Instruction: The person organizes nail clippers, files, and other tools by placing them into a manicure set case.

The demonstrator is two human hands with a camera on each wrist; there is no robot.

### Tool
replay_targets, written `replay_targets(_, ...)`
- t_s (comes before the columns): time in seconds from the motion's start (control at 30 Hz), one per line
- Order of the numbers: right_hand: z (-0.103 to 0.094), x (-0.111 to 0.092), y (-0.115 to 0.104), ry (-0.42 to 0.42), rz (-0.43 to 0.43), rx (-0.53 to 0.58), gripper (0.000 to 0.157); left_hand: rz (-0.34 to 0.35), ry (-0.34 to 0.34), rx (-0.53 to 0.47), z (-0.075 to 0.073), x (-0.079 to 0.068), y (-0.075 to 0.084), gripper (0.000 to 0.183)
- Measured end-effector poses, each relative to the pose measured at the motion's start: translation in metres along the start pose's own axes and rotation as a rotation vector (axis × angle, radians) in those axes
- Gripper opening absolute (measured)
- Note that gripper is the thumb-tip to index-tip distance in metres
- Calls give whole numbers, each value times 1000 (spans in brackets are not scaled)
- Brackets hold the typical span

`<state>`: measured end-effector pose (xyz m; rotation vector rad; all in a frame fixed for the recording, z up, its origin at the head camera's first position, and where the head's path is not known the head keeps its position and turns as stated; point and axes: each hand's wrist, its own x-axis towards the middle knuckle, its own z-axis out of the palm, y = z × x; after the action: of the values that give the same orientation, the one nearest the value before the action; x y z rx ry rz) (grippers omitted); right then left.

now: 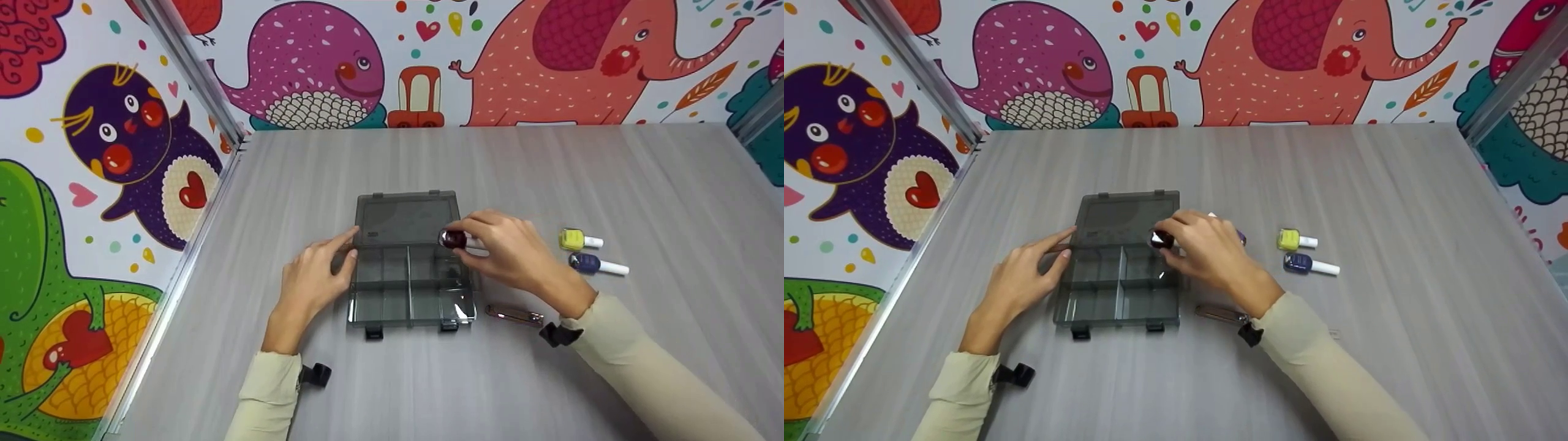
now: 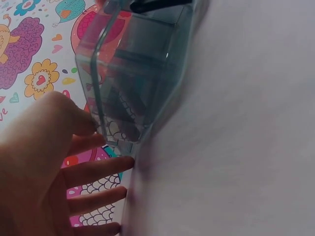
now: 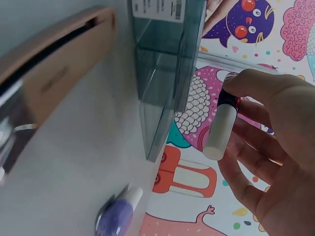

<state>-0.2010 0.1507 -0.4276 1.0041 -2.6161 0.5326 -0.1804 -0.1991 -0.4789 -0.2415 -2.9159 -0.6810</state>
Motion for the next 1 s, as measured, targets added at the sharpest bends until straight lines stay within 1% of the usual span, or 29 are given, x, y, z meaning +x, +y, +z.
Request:
replay_targets(0.13, 4, 5, -6, -1, -19, 16, 33, -12, -3, -2, -1, -1, -1, 50)
replay_targets(0.23, 7, 9, -10, -18, -16, 24, 33, -29, -17, -3, -1, -1, -1, 49)
replay_targets(0.37, 11, 14, -16, -40, -15, 15, 34, -30, -17, -3, -1, -1, -2, 49)
replay_targets(0.5, 16, 20, -22, -45, -37, 14, 35, -21, -5, -13, 0, -2, -3, 47)
replay_targets(0.63, 24, 25, -28, -67, -53, 17, 35, -16, -1, -21, 1, -2, -3, 46)
replay_targets(0.83, 35, 30, -35, -129, -29, 52, 35, -20, -9, -20, 0, -2, -2, 46)
replay_targets(1.0, 41, 35, -38, -139, -27, 74, 36, -23, -12, -16, 0, 0, -1, 46)
